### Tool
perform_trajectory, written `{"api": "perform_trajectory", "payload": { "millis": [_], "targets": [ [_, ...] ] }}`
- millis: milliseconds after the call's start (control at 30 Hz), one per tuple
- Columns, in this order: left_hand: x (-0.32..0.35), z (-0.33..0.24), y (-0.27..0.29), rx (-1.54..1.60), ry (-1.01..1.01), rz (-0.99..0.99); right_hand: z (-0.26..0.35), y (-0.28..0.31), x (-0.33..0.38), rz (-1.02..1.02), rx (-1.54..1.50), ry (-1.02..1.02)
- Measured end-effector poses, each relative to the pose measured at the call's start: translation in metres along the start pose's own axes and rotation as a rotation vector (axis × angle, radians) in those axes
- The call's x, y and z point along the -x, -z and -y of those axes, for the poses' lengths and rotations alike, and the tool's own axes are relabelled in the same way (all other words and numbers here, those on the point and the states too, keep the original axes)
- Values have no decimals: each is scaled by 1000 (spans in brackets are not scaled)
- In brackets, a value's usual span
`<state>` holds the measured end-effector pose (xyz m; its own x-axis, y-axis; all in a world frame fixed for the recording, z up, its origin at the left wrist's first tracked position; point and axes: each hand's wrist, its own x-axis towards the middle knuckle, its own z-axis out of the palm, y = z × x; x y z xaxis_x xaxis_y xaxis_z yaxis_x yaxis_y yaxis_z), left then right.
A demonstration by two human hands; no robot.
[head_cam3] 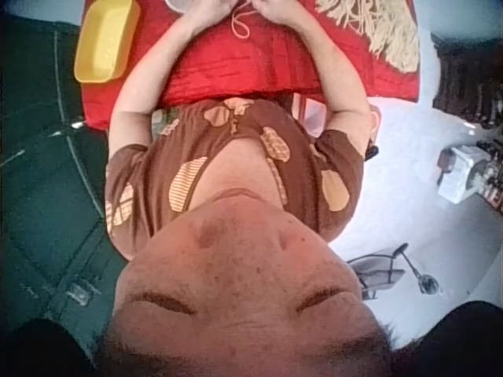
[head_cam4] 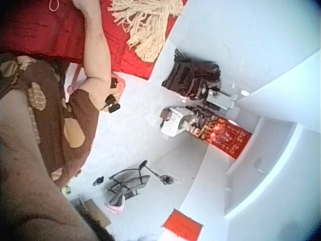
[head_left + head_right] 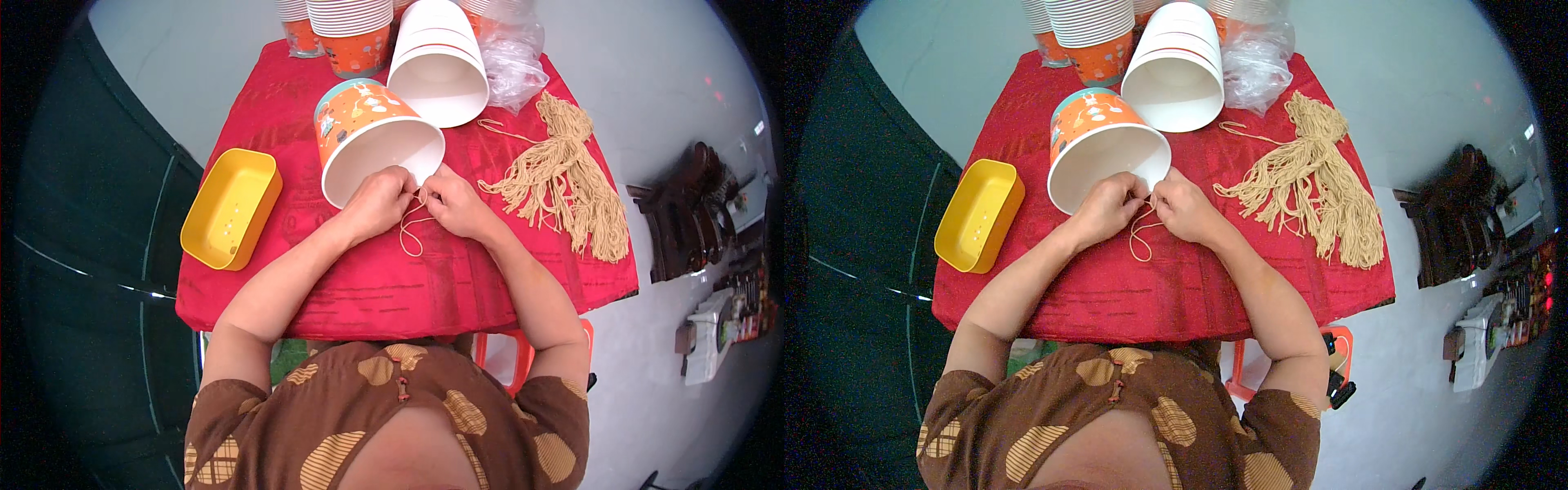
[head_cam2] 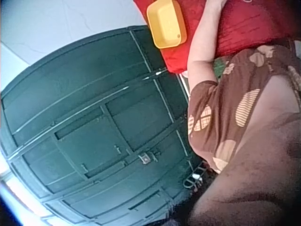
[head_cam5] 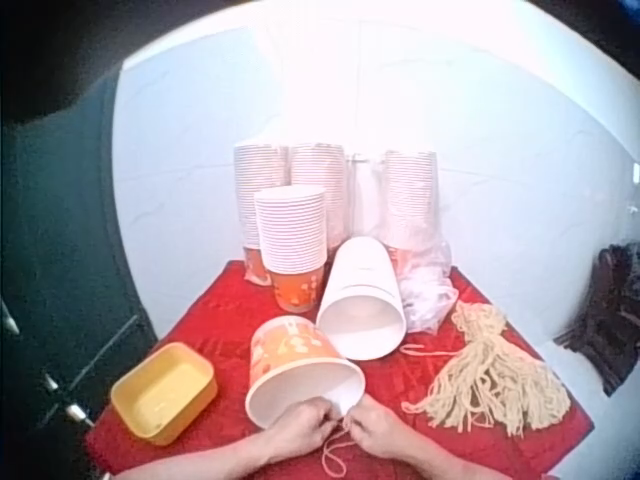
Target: Threading string handles through pre-punched holes in paper buckets to assemble them.
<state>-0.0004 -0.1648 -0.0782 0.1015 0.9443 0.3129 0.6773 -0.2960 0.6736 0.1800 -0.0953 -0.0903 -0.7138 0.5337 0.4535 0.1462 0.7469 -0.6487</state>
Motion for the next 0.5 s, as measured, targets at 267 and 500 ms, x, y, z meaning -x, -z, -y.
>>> {"api": "perform_trajectory", "payload": {
  "millis": [267,500],
  "targets": [
    [3,-5,-12,-175,-37,-43,0,-1,-1,21,-83,-120],
    [2,-10,-14,-307,-98,-34,0,-1,-2,12,-83,-139]
  ]
}}
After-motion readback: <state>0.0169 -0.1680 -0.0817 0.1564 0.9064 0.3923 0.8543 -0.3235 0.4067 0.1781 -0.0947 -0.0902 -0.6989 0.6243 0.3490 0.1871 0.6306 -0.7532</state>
